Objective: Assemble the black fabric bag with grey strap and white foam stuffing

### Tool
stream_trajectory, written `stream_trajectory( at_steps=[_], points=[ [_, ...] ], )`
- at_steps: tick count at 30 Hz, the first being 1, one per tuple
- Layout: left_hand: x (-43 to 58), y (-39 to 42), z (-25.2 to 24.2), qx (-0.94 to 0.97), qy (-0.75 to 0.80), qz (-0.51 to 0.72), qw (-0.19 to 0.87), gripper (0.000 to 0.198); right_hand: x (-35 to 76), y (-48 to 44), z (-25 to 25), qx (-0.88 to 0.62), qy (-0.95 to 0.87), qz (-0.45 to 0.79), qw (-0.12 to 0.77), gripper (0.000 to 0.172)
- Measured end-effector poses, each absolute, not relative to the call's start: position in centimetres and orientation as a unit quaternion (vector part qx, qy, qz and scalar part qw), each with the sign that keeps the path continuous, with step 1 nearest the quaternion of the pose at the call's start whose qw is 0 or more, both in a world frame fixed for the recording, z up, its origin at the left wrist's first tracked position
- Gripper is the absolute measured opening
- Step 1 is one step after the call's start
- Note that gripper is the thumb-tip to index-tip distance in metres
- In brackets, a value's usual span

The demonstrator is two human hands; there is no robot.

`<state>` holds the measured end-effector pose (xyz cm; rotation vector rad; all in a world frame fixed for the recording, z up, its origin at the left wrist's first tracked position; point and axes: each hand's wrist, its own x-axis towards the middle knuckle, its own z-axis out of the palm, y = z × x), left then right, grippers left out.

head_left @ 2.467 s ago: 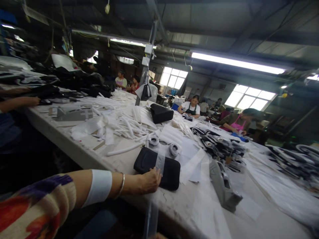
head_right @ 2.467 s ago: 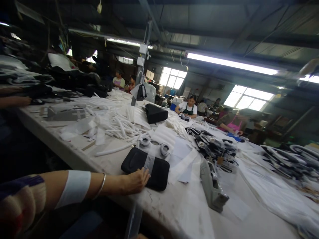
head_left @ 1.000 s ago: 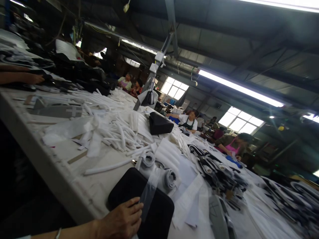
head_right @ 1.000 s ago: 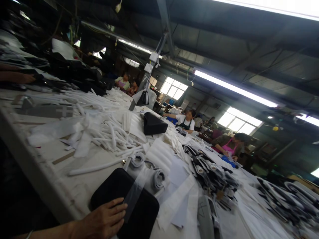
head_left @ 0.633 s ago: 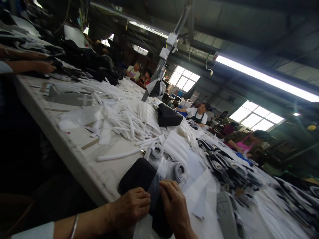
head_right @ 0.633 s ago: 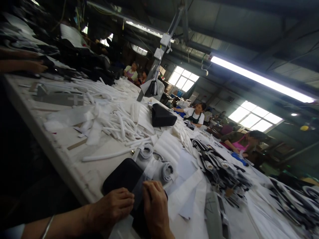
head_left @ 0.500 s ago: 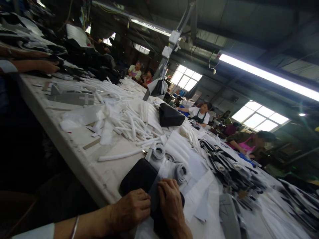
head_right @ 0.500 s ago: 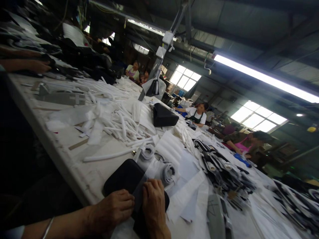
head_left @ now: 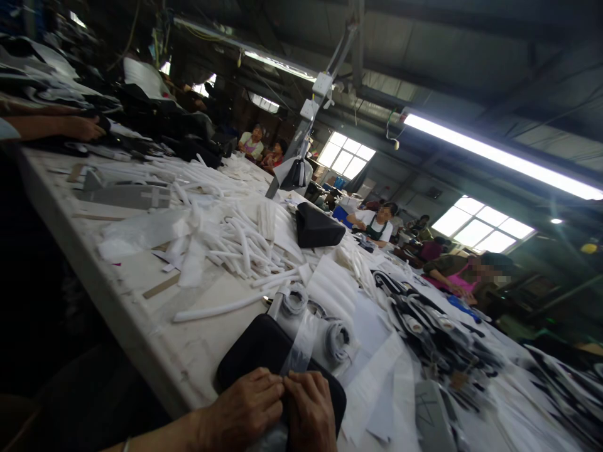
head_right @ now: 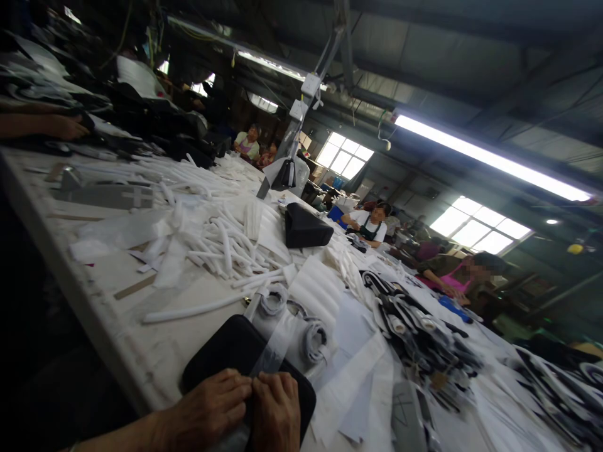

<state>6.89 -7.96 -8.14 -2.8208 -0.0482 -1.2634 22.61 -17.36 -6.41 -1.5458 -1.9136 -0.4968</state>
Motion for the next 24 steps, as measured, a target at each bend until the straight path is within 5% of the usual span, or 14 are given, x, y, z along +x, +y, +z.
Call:
stream_trajectory(
  at_steps=[9,16,24],
  points=[
    [6.9,-7.1,-7.6,-0.92,0.024,-0.391,-0.009,0.015,23.5,-16.2,-3.2,-0.648,-0.704,-0.146,0.251,0.024],
    [7.0,-7.1,-7.9,-0.928,0.02,-0.37,-0.025,0.018,25.0,-10.3,-2.9,-0.751,-0.64,-0.142,0.076,0.04],
    [7.2,-7.0,-8.3,-0.932,0.016,-0.361,-0.037,0.019,26.4,-5.9,-1.8,-0.809,-0.588,0.0,0.023,0.062]
  ],
)
